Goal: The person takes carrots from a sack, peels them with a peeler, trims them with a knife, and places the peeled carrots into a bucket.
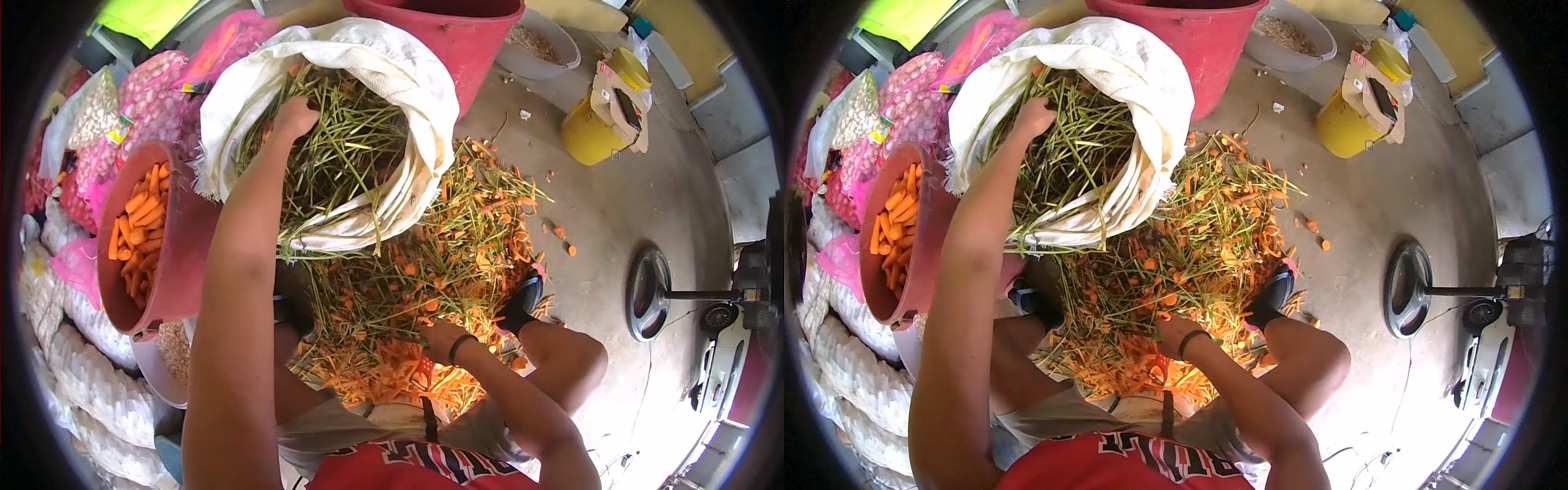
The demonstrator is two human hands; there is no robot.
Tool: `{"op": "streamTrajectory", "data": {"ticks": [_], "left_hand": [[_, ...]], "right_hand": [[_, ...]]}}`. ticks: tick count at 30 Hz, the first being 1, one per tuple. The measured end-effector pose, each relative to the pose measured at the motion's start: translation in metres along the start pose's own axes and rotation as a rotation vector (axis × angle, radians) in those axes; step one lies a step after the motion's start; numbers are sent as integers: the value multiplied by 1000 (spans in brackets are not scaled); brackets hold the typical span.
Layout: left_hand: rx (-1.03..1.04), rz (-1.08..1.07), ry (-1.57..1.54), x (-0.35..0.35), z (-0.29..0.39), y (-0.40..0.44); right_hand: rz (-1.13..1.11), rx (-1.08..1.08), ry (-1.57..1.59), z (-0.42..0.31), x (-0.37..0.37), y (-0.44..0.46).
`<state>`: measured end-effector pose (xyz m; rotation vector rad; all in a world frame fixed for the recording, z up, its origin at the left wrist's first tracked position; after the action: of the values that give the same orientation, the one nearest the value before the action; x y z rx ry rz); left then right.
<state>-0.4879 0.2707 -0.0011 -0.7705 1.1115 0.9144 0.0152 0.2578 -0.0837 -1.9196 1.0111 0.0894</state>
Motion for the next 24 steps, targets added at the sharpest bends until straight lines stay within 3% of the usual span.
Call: {"op": "streamTrajectory", "data": {"ticks": [3, 8, 11, 13, 14, 16, 19, 21, 24], "left_hand": [[-37, -218, 14, -11, 2, -4], [-441, -620, -1039, -30, -34, -66], [-424, -585, -1318, -64, -58, -123], [-269, -642, -1402, -85, -73, -174], [-233, -637, -1440, -96, -77, -213], [-196, -666, -1522, -100, -64, -279], [-106, -730, -1449, -61, -37, -347], [-146, -743, -1509, -20, -27, -387], [-66, -675, -1354, -8, -11, -438]], "right_hand": [[-37, -4, -18, 2, -2, 0], [19, -47, -27, 1, -4, -4], [55, -49, -42, -4, -10, -15], [139, -64, -80, -5, -12, -26], [187, 28, -55, -7, -14, -32], [283, -45, -71, -4, -15, -37], [408, -79, -49, -26, -18, -53], [633, -137, -80, -26, -15, -56], [914, -237, 59, -39, -10, -74]]}}
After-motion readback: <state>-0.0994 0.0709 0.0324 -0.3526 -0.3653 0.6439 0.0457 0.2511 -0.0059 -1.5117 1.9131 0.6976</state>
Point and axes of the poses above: each hand's wrist, its own y-axis towards the middle knuckle, its own x-axis out of the palm, z = x × y, the point moved 3 cm from there along y, towards the middle knuckle, and after that the axes turned 9 degrees about -x, right-handed, at the moved point
